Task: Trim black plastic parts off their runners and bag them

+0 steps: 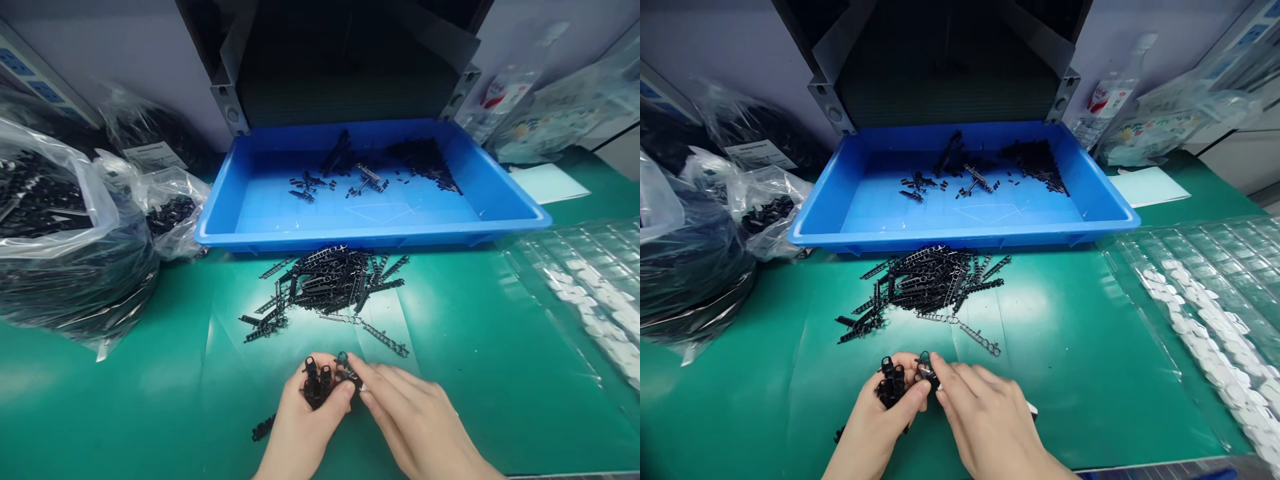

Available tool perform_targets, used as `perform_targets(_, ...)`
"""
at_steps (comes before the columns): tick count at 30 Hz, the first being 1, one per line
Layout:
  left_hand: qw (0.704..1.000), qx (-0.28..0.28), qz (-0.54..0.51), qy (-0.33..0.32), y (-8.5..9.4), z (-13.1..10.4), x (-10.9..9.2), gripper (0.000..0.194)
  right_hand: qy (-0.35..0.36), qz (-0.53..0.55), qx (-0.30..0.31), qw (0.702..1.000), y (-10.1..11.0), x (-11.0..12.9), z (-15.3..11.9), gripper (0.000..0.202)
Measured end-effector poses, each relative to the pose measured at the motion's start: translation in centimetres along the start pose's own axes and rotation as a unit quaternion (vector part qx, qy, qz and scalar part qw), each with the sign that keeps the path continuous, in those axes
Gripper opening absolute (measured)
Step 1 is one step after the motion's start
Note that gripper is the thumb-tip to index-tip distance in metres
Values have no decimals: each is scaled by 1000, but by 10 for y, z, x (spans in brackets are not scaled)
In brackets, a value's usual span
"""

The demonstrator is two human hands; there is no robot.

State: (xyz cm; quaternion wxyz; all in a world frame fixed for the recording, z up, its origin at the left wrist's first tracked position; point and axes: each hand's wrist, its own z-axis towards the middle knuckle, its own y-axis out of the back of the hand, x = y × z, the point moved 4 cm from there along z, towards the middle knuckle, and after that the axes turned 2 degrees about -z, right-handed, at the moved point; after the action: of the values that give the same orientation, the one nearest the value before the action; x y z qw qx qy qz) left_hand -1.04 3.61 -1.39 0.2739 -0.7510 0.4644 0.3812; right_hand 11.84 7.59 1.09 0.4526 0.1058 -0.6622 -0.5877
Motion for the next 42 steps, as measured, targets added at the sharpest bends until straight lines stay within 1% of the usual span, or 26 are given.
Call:
perform_targets(2, 999, -23, -24, 9, 3, 0, 0, 28, -32, -28, -20, 999, 7, -12, 0, 35)
perform_targets(4, 998, -21, -59, 31, 6, 1, 2, 38, -75, -79, -29, 994, 13, -27, 0, 33)
perform_targets(6, 995, 15, -88, 51, 7, 1, 2, 44, -109, -134, -2, 985, 15, -42, -2, 26)
perform_targets(7, 993, 39, -94, 52, 7, 2, 2, 40, -119, -151, 23, 981, 15, -48, -3, 21)
perform_targets(9, 992, 74, -95, 28, 6, 2, -1, 31, -131, -150, 70, 977, 15, -57, -5, 11)
perform_targets(11, 993, 79, -87, -10, 6, 3, -5, 32, -131, -105, 92, 981, 19, -59, -6, 10)
perform_targets(13, 994, 64, -77, -42, 8, 5, -7, 32, -105, -29, 105, 988, 25, -54, -5, 12)
perform_targets(15, 995, 51, -66, -59, 8, 6, -6, 32, -57, 52, 128, 989, 32, -45, -2, 17)
perform_targets(17, 995, 66, -56, -56, 5, 6, -2, 33, -15, 111, 154, 982, 36, -35, 2, 22)
perform_targets(18, 994, 86, -58, -42, 2, 5, 0, 34, -3, 131, 162, 978, 36, -31, 4, 24)
perform_targets(20, 987, 142, -74, 15, -6, 2, 7, 37, 11, 164, 164, 973, 33, -24, 8, 25)
perform_targets(22, 976, 189, -83, 77, -12, -2, 12, 39, 15, 195, 147, 970, 26, -19, 10, 25)
perform_targets(23, 972, 198, -78, 95, -14, -4, 12, 38, 9, 206, 127, 970, 22, -18, 11, 24)
perform_targets(24, 973, 196, -69, 104, -14, -4, 12, 35, -6, 209, 103, 973, 18, -18, 11, 22)
perform_targets(26, 978, 173, -57, 104, -11, -2, 11, 32, -52, 185, 58, 980, 11, -21, 9, 23)
perform_targets(27, 980, 161, -59, 102, -9, 0, 10, 33, -73, 166, 49, 982, 8, -22, 7, 25)
perform_targets(29, 981, 154, -67, 99, -7, 4, 12, 34, -89, 135, 61, 985, 3, -21, 4, 29)
perform_targets(31, 981, 157, -74, 89, -6, 8, 14, 34, -71, 117, 85, 987, 0, -16, 3, 31)
perform_targets(33, 981, 158, -82, 75, -5, 10, 17, 35, -46, 93, 88, 991, 0, -11, 3, 33)
perform_targets(37, 982, 154, -96, 59, -3, 9, 18, 34, -8, 55, 65, 996, 1, -3, 6, 33)
perform_targets(42, 981, 159, -99, 52, -1, 8, 17, 35, 15, 40, 36, 998, -3, -1, 7, 32)
